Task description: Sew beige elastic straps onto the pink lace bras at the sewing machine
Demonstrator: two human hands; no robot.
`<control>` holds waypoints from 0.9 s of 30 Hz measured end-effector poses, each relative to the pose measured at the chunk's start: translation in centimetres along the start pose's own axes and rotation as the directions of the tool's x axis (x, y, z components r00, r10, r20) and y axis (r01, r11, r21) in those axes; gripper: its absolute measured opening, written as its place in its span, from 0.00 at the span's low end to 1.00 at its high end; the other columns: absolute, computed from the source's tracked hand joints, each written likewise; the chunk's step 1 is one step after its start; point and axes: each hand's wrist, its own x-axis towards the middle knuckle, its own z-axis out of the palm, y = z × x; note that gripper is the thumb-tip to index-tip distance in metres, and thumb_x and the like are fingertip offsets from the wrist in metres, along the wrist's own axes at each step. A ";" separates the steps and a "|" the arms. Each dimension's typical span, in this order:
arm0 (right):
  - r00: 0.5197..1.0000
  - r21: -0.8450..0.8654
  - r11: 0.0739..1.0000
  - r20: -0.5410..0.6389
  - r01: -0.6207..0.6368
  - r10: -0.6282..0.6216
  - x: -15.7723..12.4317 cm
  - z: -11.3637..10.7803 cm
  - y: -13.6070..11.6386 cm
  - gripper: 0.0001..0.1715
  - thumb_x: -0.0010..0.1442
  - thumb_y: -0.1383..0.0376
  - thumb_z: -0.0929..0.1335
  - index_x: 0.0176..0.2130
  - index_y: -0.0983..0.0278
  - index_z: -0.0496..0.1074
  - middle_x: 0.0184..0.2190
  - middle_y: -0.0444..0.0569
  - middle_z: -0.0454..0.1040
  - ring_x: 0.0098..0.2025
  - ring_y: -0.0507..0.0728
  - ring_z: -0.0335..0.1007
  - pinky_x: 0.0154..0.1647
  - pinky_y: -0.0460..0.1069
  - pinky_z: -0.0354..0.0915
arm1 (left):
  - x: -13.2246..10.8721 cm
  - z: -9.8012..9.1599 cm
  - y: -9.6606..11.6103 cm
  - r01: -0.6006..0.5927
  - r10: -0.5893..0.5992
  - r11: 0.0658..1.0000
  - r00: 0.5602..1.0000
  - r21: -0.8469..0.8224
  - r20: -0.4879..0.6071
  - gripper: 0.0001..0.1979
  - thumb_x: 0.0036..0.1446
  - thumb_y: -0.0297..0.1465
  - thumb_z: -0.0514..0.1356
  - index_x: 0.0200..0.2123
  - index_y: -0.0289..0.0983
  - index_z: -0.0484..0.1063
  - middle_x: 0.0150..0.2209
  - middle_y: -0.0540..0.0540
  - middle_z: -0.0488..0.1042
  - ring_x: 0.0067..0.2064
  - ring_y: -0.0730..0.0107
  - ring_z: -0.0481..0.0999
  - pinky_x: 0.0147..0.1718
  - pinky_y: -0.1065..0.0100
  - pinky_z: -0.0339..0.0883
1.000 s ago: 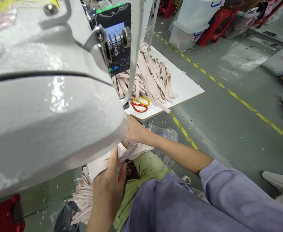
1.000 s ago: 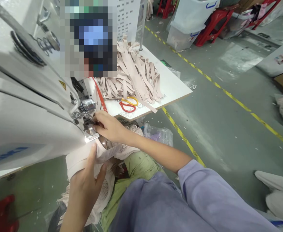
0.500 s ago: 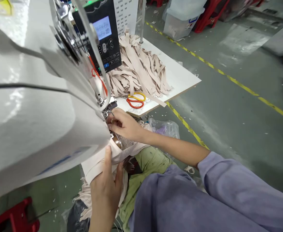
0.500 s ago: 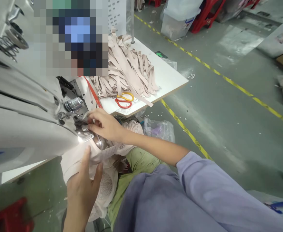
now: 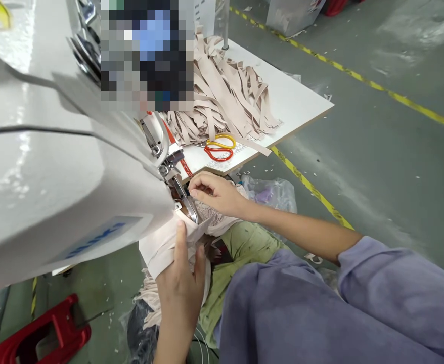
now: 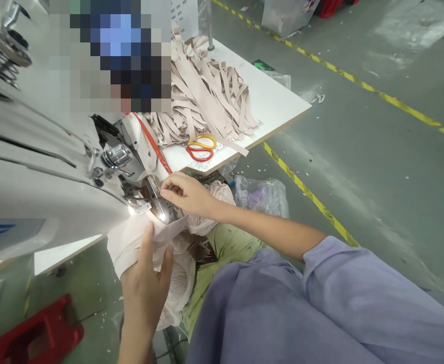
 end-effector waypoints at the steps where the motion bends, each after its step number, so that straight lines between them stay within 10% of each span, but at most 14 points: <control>1: 1.000 0.013 1.000 0.009 -0.008 0.008 -0.3 0.1 0.0 0.07 0.65 0.62 0.66 0.38 0.63 0.71 0.39 0.48 0.72 0.37 0.53 0.67 0.37 0.48 0.63 | 0.1 0.0 0.1 -0.007 0.007 1.000 1.000 0.001 -0.006 0.29 0.65 0.37 0.56 0.67 0.35 0.57 0.31 0.42 0.79 0.29 0.61 0.79 0.27 0.67 0.69; 27: 0.999 0.009 0.999 0.022 -0.050 0.050 -4.0 1.2 -2.5 0.18 0.58 0.53 0.72 0.41 0.62 0.67 0.39 0.46 0.69 0.39 0.55 0.68 0.43 0.51 0.64 | -0.6 1.5 1.0 0.083 -0.095 0.987 0.992 -0.137 -0.085 0.45 0.64 0.40 0.59 0.71 0.25 0.38 0.42 0.29 0.80 0.41 0.49 0.82 0.34 0.60 0.76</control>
